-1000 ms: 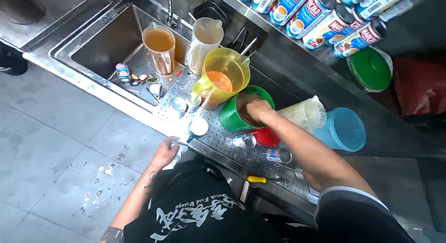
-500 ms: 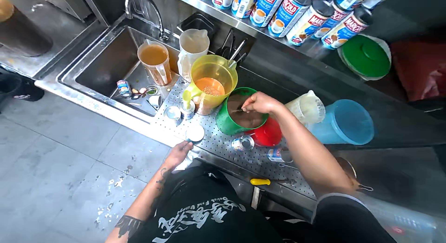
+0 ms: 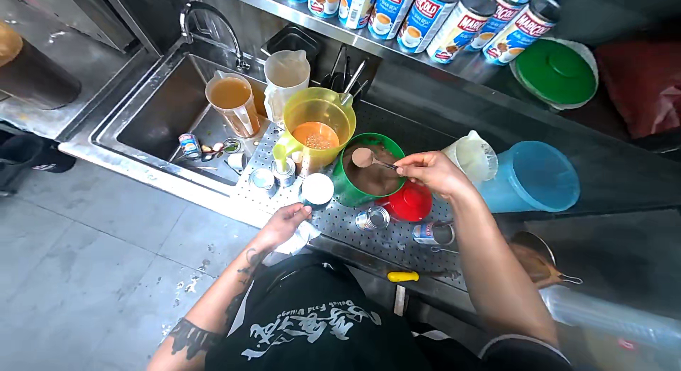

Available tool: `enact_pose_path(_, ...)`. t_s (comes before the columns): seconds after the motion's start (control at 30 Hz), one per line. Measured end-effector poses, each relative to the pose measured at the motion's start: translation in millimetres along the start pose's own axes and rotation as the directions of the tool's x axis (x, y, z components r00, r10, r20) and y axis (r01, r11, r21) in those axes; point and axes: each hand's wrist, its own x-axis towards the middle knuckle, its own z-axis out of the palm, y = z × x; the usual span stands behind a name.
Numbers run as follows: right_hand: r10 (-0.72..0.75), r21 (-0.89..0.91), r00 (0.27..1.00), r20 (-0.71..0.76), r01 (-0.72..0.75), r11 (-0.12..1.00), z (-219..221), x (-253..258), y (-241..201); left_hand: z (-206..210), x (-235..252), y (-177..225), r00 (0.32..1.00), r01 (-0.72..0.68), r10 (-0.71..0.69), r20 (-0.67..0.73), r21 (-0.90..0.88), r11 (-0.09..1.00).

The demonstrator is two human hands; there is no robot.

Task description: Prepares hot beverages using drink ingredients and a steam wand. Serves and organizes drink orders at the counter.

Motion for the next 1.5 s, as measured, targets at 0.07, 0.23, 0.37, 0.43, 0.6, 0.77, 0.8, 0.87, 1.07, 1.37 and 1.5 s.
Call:
enact_pose_path(0.07, -0.047, 0.005, 0.999, 0.005, 0.047, 0.999, 4.7, -10.6, -13.5, 0.2, 2.7, 8.7, 1.0, 0.016, -0.016, 0.005, 0.027, 1.0)
enact_pose_path(0.23, -0.203, -0.181, 0.978, 0.047, 0.208, 0.961, 39.5, -34.2, -46.8, -0.5, 3.7, 22.2, 0.998, 0.061, -0.062, 0.015, 0.069, 0.996)
enact_pose_path(0.37, -0.416, -0.661, 0.899, 0.138, 0.397, 0.637, 106.2, -51.9, -51.1, -1.7, -0.8, 21.3, 0.996, 0.082, -0.084, 0.041, 0.055, 0.995)
enact_pose_path(0.43, -0.479, -0.729, 0.855, 0.199, 0.456, 0.51, 127.3, -52.8, -40.8, -2.4, -5.1, 17.2, 0.996, 0.07, -0.073, 0.055, 0.046, 0.996)
enact_pose_path(0.6, -0.481, -0.726, 0.852, 0.208, 0.463, 0.508, 125.0, -55.4, -39.5, -2.6, -12.6, 3.7, 0.998, 0.044, -0.044, 0.053, -0.002, 0.999)
enact_pose_path(0.77, -0.398, -0.566, 0.903, 0.164, 0.416, 0.712, 89.9, -57.2, -51.8, -1.8, -14.5, -7.0, 0.999, 0.001, 0.0, 0.036, -0.011, 1.0)
enact_pose_path(0.8, -0.381, -0.543, 0.916, 0.124, 0.384, 0.747, 76.5, -58.3, -56.4, -2.6, -15.3, -7.9, 0.999, -0.005, 0.006, 0.036, -0.017, 1.0)
enact_pose_path(0.87, -0.337, -0.546, 0.941, 0.041, 0.303, 0.781, 46.8, -53.4, -58.8, -3.8, -16.5, -8.9, 1.0, -0.006, 0.007, 0.023, -0.015, 1.0)
enact_pose_path(1.07, 0.086, -0.775, 0.996, -0.039, -0.084, 0.626, 40.3, 27.6, -31.9, -5.6, -21.3, -7.4, 0.999, 0.008, -0.007, -0.037, 0.022, 1.0)
enact_pose_path(1.37, 0.126, -0.737, 0.96, 0.248, 0.102, 0.668, 100.2, 92.3, -10.1, 1.8, -30.3, -3.0, 0.997, 0.009, -0.009, -0.082, -0.007, 1.0)
enact_pose_path(1.5, 0.018, -0.505, 0.941, 0.337, 0.165, 0.847, 73.3, 84.7, 1.8, 7.3, -28.0, 0.5, 0.995, 0.005, -0.006, -0.097, -0.017, 1.0)
